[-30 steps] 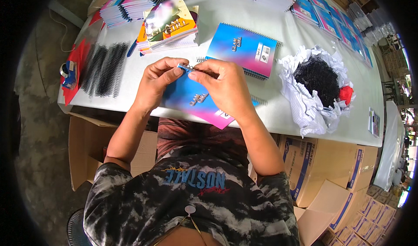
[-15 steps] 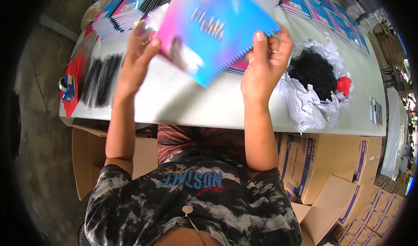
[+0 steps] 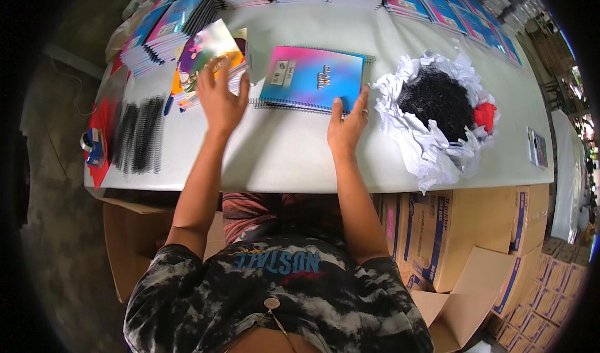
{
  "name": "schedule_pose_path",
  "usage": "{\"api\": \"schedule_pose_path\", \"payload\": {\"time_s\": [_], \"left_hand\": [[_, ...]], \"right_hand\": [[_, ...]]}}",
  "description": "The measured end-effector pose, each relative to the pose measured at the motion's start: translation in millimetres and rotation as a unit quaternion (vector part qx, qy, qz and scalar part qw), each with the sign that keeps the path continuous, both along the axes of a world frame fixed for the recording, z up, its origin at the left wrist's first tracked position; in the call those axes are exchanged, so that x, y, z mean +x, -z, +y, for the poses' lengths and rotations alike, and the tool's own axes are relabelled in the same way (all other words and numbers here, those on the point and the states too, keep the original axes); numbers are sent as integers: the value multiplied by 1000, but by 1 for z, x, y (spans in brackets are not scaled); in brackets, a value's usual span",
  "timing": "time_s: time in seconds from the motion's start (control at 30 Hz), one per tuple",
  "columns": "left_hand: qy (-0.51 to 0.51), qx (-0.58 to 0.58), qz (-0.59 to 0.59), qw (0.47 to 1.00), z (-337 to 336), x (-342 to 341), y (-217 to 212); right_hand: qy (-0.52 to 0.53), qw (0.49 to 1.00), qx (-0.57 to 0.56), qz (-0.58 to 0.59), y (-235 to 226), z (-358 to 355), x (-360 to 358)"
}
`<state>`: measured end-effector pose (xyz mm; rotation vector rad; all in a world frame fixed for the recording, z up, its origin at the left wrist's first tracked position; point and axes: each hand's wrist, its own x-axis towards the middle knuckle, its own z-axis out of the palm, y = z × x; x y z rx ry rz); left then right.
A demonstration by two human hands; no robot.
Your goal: The person assembles spiral-bound notebooks by inserting metal coils into the punched holes of the covers and pages. They repeatedly pick up a coil, align it with the holes, and press it through to bind the notebook, then place the finished unit on a growing stack.
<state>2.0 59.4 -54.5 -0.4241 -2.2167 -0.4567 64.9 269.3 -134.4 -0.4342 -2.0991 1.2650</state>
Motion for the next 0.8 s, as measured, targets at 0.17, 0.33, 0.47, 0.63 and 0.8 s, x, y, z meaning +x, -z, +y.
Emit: {"api": "schedule_pose_path", "payload": {"time_s": [0.17,0.33,0.47,0.63,0.8], "left_hand": [[-72,-131,-87,985,-79,5,9],[75,-83,-226,968,-75,95,-52],[301,98,-287,904,-117,129,-93],[357,427,-247,793,-127,128,-73],[223,513,-394,729,-116,99,39]], "right_hand": [[35,976,179,117,-24,-9,14],[-438,690,-576,-17,-34,-44,35],[-563,326,-740,-170,-27,-44,35],[-516,690,-501,-75,-83,-59,42],[-488,840,-235,-32,-59,-68,34]]}}
